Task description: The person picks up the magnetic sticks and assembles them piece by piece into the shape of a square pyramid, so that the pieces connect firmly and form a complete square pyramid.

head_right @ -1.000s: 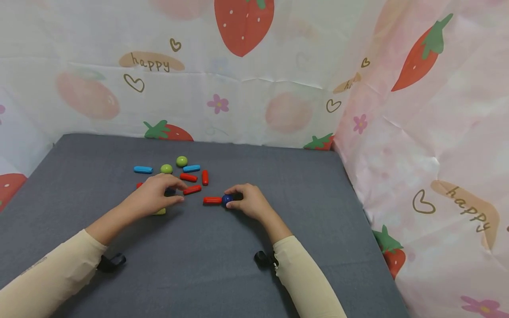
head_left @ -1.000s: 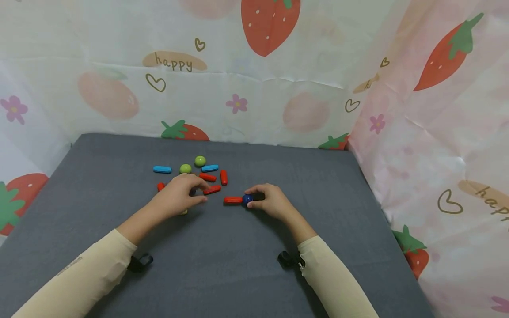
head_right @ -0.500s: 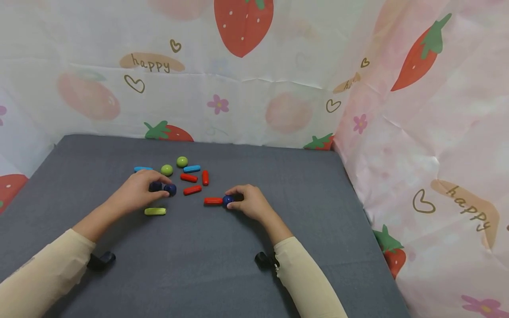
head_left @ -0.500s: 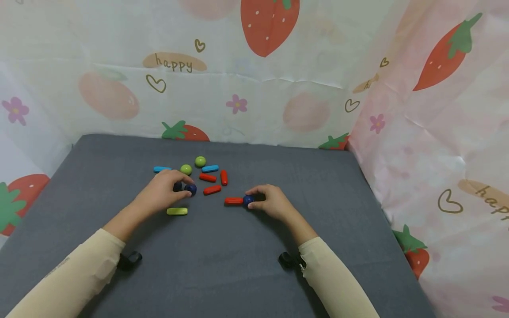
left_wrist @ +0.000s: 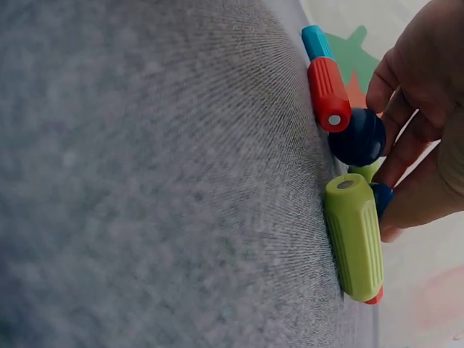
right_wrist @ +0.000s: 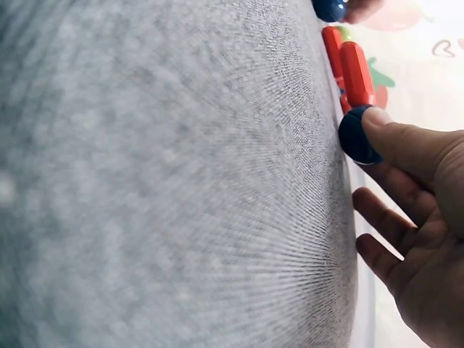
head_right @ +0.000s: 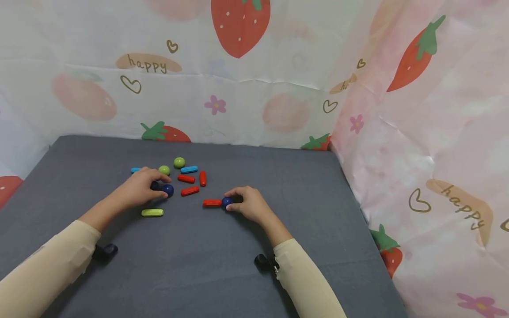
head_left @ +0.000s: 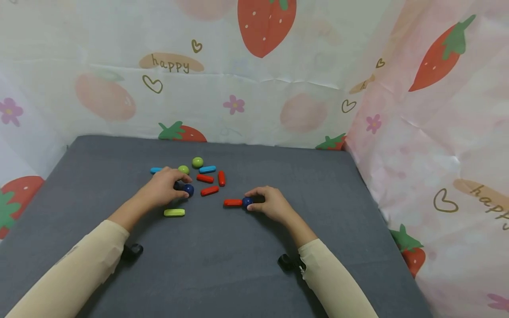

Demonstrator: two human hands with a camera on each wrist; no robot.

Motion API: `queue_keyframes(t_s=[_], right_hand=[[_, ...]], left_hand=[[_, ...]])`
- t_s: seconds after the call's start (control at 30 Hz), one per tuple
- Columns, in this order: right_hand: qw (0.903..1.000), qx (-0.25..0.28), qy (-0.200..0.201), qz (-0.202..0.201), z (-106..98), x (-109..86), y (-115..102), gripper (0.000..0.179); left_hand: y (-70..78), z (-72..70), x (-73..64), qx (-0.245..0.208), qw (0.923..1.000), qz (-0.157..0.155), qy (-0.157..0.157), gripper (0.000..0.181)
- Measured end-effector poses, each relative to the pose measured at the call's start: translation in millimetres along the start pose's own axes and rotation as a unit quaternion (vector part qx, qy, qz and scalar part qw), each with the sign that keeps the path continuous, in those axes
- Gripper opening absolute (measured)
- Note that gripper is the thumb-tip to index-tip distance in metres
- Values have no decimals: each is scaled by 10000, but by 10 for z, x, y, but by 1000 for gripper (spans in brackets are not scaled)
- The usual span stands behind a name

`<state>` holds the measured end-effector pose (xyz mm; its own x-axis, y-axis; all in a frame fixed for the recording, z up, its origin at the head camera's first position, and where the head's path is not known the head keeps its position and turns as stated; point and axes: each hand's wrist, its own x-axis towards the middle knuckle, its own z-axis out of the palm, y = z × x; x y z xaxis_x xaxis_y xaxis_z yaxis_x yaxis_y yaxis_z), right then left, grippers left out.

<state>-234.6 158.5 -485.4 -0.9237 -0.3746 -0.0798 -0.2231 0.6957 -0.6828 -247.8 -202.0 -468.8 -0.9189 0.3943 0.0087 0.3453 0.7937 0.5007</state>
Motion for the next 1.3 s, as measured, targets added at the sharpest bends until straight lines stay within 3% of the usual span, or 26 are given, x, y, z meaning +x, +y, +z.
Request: queue_keyframes(t_s=[0.3,0.8,1.3], right_hand=[[10000,32,41,-77,-1,-3,-7,34],[9999,108,40,-113,-1,-5,1,34],[9998,124,71,-102,2,7,22,34]], left_hand=[[1,29,14,403,9991,-60,-67,40],[49,3,-12,403,9991,-112,-27,38],[289,5,-17,204,9993,167,254,35]])
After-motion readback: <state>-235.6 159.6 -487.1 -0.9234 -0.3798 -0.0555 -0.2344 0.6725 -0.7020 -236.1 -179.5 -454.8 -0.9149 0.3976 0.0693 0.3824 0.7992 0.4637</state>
